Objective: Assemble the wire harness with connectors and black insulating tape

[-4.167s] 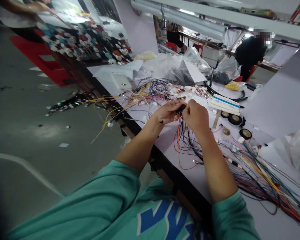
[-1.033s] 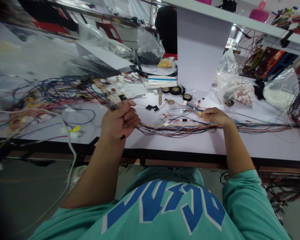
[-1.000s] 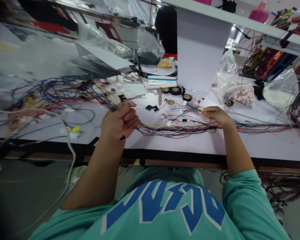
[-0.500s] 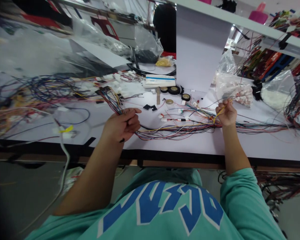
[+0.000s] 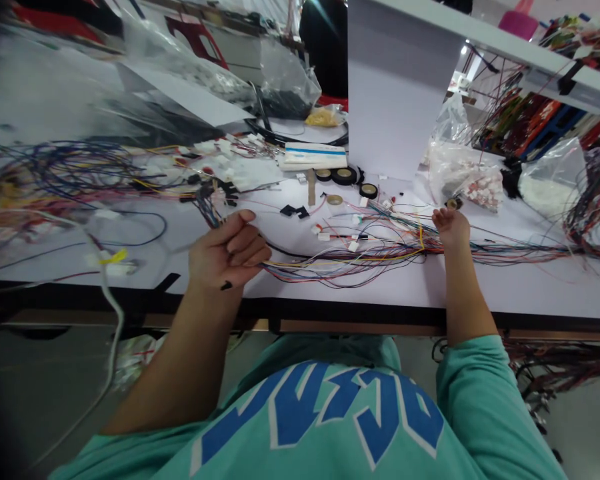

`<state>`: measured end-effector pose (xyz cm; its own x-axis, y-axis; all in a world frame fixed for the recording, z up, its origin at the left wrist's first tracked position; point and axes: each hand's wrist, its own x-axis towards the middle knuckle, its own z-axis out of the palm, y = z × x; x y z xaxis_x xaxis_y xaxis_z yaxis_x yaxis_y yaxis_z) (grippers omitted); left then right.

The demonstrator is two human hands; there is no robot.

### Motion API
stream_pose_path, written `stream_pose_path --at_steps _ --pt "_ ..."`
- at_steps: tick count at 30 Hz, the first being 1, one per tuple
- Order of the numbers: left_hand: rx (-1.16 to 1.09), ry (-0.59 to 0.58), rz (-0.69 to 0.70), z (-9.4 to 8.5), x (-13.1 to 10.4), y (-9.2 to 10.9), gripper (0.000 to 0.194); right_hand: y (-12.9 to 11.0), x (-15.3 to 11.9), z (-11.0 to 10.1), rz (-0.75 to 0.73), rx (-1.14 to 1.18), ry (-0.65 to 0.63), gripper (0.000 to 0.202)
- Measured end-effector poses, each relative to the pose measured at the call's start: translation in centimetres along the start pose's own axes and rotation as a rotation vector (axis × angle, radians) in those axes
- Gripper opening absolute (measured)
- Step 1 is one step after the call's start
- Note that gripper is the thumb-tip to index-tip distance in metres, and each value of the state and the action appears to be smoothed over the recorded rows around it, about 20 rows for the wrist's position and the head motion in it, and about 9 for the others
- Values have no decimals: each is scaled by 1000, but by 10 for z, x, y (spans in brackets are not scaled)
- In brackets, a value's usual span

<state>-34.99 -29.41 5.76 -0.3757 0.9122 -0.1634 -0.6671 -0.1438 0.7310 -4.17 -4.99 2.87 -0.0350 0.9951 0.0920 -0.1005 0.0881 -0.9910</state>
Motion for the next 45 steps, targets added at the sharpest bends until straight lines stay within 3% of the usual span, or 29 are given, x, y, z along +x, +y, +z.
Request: stream_pose_path --at_steps 3,4,8,10,12,15,19,22,25,27,30,31,32,35,40,43,45 --pt "34 -81 -30 0 -3 -1 36 -11 -17 25 -326 -283 131 8" --pt "37 -115 -38 0 -4 -1 37 -13 -26 38 -426 -409 23 8" --pt "-26 -272 30 -6 -5 -5 36 -8 -58 93 -664 -976 -693 19" --pt "-44 -337 43 -11 -5 -6 35 -1 -65 111 -707 -1252 -856 25" --pt "-35 -373 9 -15 -4 -6 34 1 -64 116 -720 -1388 -883 28" --pt "-34 -381 -11 -20 -1 -6 34 -9 -53 101 -676 -1234 -846 28" --pt "-66 -347 66 -24 3 -4 29 -35 -36 70 -352 -912 -746 22" --pt "-56 -329 83 -24 3 -3 26 -42 -26 63 -188 -718 -447 28" --pt "-42 -320 71 -22 2 -3 26 -35 -23 71 -161 -727 -187 27" --pt "-40 -307 64 -20 1 -3 27 -31 -26 77 -158 -825 -277 20" --pt "-44 -255 66 -17 1 -2 28 -31 -33 81 -1 -874 -756 16" --pt "-44 -230 65 -15 1 -1 29 -33 -34 79 45 -823 -830 16" --pt "-44 -204 64 -14 1 -1 30 -35 -34 76 57 -747 -806 17" --pt "-40 -124 55 -11 1 -1 33 -41 -30 63 -11 -559 -465 18" --pt "-23 -67 28 -11 1 -3 33 -46 -22 43 35 -673 -433 11" --pt "-32 -124 49 -11 -3 -1 30 -44 -13 44 -41 -375 -127 17" --pt "-47 -170 83 -8 -8 3 27 -39 -5 51 -68 -349 -36 20"
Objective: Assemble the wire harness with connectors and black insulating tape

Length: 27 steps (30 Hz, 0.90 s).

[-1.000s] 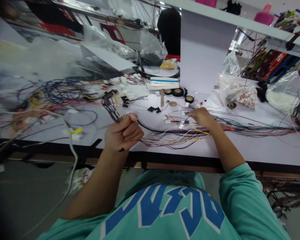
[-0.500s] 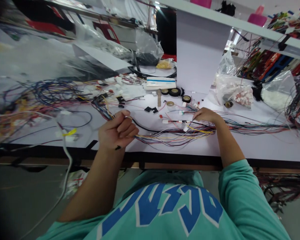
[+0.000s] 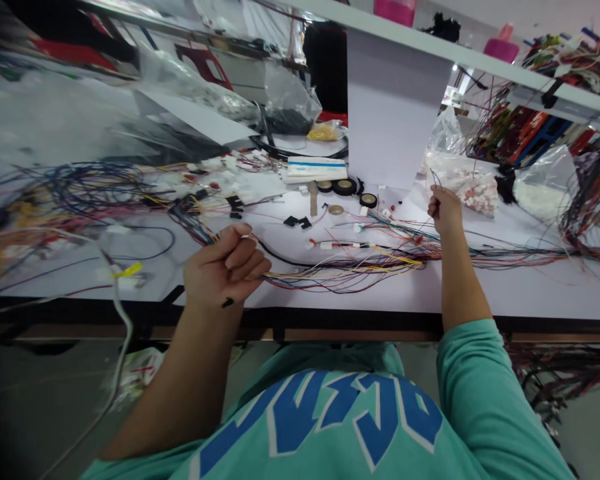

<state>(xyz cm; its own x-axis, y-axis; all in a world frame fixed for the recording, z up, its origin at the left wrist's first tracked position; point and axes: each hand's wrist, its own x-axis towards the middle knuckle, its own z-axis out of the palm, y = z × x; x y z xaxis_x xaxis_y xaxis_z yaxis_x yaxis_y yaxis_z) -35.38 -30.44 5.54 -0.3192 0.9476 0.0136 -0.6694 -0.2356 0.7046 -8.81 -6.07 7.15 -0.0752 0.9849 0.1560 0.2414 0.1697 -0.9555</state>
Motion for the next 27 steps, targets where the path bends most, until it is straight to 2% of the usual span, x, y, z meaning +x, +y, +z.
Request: stream_pose_path --at_steps 3,6,8,10,12,14,18,22,25,27 --pt "5 -61 45 12 0 8 24 -1 7 20 -40 -293 -85 27" --pt "60 -183 43 28 6 14 16 -21 2 41 -217 -477 -156 40" --pt "134 -303 -24 40 10 12 11 -46 -13 55 -398 -424 -276 45" --pt "236 -442 -162 51 12 7 15 -74 -37 67 -494 -218 -516 46" --pt "335 -570 -304 58 11 -2 23 -99 -63 77 -454 25 -742 49" --pt "395 -654 -383 60 9 -10 28 -114 -86 84 -383 159 -842 49" --pt "438 -725 -426 52 4 -19 31 -120 -102 90 -244 255 -840 46" --pt "479 -866 -464 42 0 -21 36 -113 -96 87 -179 282 -790 46" --pt "534 -976 -527 33 -1 -21 41 -110 -92 82 -146 255 -831 45" --pt "568 -994 -540 28 0 -19 40 -108 -92 78 -136 223 -853 44"
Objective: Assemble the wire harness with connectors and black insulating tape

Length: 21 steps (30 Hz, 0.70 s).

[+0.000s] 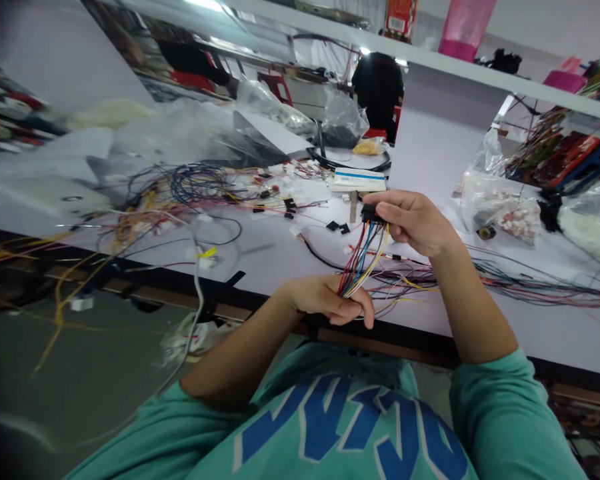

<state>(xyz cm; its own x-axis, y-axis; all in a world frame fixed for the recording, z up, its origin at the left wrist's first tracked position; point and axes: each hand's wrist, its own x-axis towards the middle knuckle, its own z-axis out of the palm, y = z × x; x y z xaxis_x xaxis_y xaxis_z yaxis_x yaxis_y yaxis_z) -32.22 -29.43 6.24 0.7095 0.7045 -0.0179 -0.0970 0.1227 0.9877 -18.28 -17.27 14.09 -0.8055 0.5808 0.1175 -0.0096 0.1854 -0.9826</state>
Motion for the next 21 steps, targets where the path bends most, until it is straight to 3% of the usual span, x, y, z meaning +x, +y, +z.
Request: stream_pose_path --at_steps 2,4,8,11,14,16,18,21 --pt "26 67 10 -3 -4 3 44 1 -4 1 -21 -35 60 42" --pt "76 210 64 -4 -7 13 56 2 -8 4 -71 -81 169 38" --pt "383 675 226 7 -2 41 69 4 -16 16 -168 -179 315 30" --pt "655 933 210 19 11 51 54 5 -21 26 -270 -231 410 26" --pt "763 1024 179 26 24 45 33 9 -26 32 -389 -256 546 22" --pt "792 1086 182 28 29 38 32 12 -28 32 -425 -263 599 22" --pt "835 1164 178 30 30 33 31 15 -29 28 -397 -249 577 23" --pt "918 1210 124 32 30 32 27 14 -31 18 -274 -170 444 23"
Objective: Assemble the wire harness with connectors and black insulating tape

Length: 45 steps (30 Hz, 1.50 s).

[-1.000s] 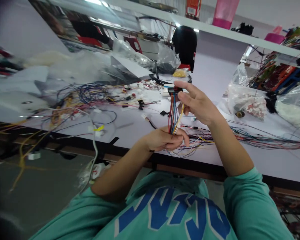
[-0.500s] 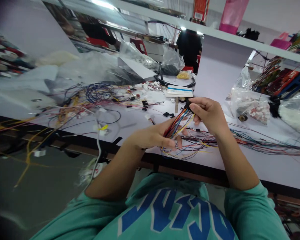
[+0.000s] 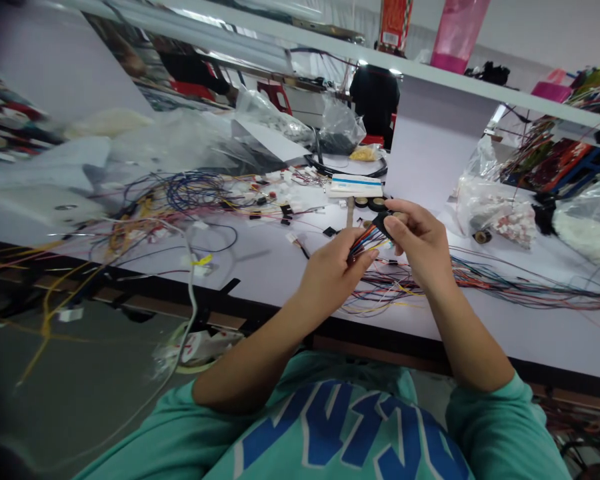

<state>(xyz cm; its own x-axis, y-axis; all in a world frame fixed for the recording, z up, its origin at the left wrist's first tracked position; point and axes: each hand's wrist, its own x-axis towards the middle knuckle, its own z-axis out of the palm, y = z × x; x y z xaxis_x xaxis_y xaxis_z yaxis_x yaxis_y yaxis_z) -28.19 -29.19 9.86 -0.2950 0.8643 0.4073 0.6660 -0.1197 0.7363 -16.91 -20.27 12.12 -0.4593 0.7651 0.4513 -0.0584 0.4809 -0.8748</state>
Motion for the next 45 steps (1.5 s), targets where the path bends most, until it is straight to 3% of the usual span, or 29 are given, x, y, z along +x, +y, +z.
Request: stream_pose_path --at_steps 5,13,19,25,28,31,34,36,38,39,43,45 --pt "118 -93 -23 -3 0 6 27 -7 5 -10 232 140 -191 28" --pt "26 -16 -32 3 -5 6 25 5 9 -11 348 336 -335 34" --pt "-77 88 4 11 -8 1 16 11 8 -7 397 393 -292 32" --pt "-100 151 15 19 -9 -8 5 14 6 -2 300 297 -146 33" --pt "-318 129 -58 25 -8 -14 5 21 5 -1 224 171 -86 31" --pt "-739 13 -207 30 -1 -22 13 29 6 0 179 62 -48 31" --pt "-1025 -102 -363 31 11 -28 24 39 13 -7 208 61 -143 37" --pt "-1086 -104 -404 30 21 -31 27 49 24 -23 262 88 -237 39" --pt "-1110 -73 -422 27 31 -34 26 65 39 -52 300 51 -198 35" --pt "-1119 -60 -434 26 36 -36 24 74 46 -71 308 -13 -92 30" --pt "-1157 -55 -518 23 50 -46 22 117 65 -154 456 -531 546 9" --pt "-1193 -79 -585 24 54 -54 23 137 64 -183 506 -695 634 5"
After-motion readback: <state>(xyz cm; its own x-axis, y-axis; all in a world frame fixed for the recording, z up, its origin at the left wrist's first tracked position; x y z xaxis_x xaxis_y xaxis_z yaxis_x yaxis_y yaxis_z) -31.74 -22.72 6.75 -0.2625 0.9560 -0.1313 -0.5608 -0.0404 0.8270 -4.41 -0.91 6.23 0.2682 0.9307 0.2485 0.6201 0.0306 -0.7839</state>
